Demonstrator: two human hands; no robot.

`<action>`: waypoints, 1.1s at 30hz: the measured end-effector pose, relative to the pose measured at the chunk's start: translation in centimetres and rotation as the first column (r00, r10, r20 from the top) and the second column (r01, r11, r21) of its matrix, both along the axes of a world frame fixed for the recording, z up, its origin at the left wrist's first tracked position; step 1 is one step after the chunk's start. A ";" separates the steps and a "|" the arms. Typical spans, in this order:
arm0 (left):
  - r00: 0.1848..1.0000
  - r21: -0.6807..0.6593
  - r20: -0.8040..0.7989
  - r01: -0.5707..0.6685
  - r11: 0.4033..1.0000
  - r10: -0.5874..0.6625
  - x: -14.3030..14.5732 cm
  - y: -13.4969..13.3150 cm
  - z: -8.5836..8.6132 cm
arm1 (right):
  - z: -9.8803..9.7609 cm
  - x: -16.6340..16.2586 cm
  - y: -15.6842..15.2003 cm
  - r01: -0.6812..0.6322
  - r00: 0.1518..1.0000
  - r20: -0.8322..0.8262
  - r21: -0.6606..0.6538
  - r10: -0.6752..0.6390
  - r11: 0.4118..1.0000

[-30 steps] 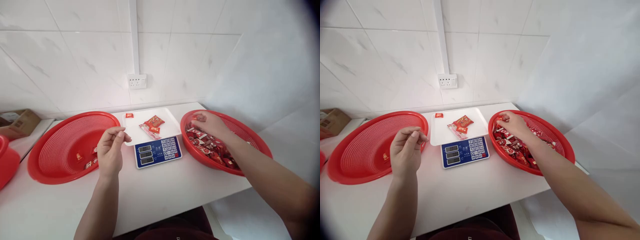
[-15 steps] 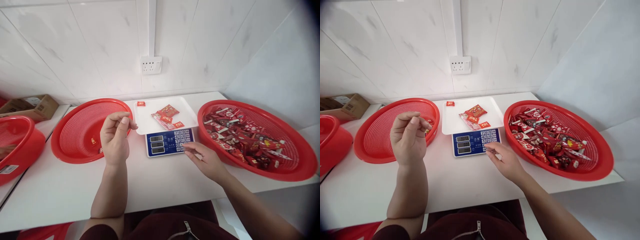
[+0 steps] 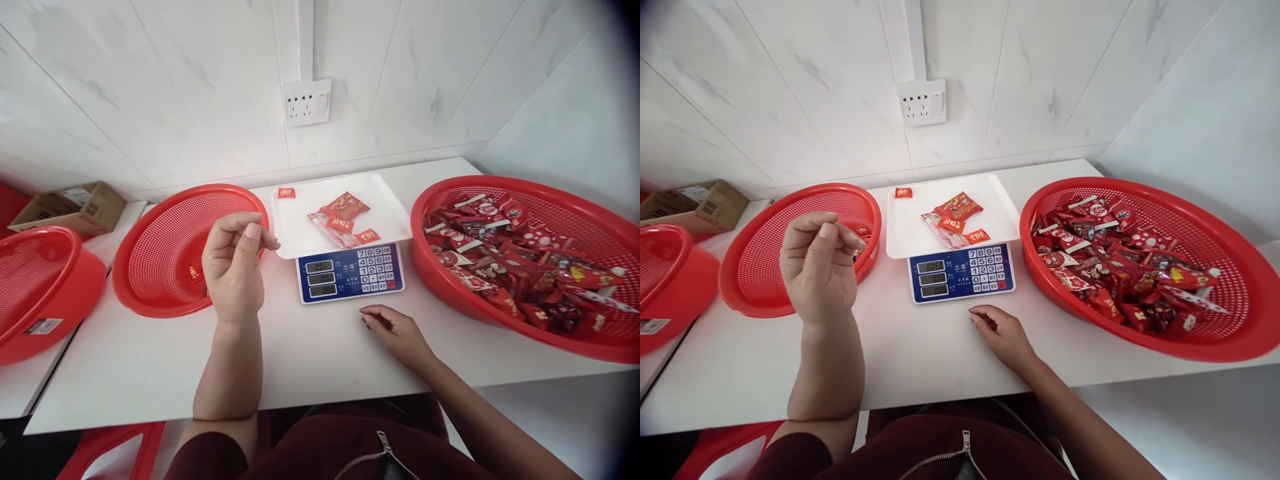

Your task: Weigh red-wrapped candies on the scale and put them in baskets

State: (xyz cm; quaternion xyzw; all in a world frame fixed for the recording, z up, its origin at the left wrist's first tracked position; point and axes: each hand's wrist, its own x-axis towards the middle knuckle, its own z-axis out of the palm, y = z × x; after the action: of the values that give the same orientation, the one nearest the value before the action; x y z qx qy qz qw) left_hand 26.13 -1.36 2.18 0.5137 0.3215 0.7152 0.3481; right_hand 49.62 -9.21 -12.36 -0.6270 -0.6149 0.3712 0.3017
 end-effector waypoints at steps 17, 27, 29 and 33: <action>0.142 -0.068 -0.989 -0.186 0.980 -0.041 2.6 12.9 -3.3 | -1.2 0.5 0.2 -0.100 0.993 -0.053 0.144 0.109 0.985; -0.022 -0.215 -0.973 -0.277 0.937 -0.230 4.6 15.3 -4.1 | -1.1 1.0 -0.5 -0.238 0.968 -0.056 0.121 0.246 0.964; -0.030 -0.236 -0.968 -0.236 0.943 -0.249 5.5 14.2 -4.0 | -1.0 1.0 -0.6 -0.258 0.964 -0.039 0.131 0.265 0.957; -0.036 -0.261 -0.963 -0.123 0.957 -0.267 7.8 11.9 -3.7 | -1.2 1.0 -0.8 -0.296 0.953 -0.012 0.180 0.303 0.938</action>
State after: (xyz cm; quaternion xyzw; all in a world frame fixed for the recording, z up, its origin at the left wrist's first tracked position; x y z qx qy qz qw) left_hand 33.89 10.49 -1.55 0.8328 0.5387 0.0561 0.1141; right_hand 50.61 -10.06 -13.60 -0.4894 -0.7273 0.3694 0.3082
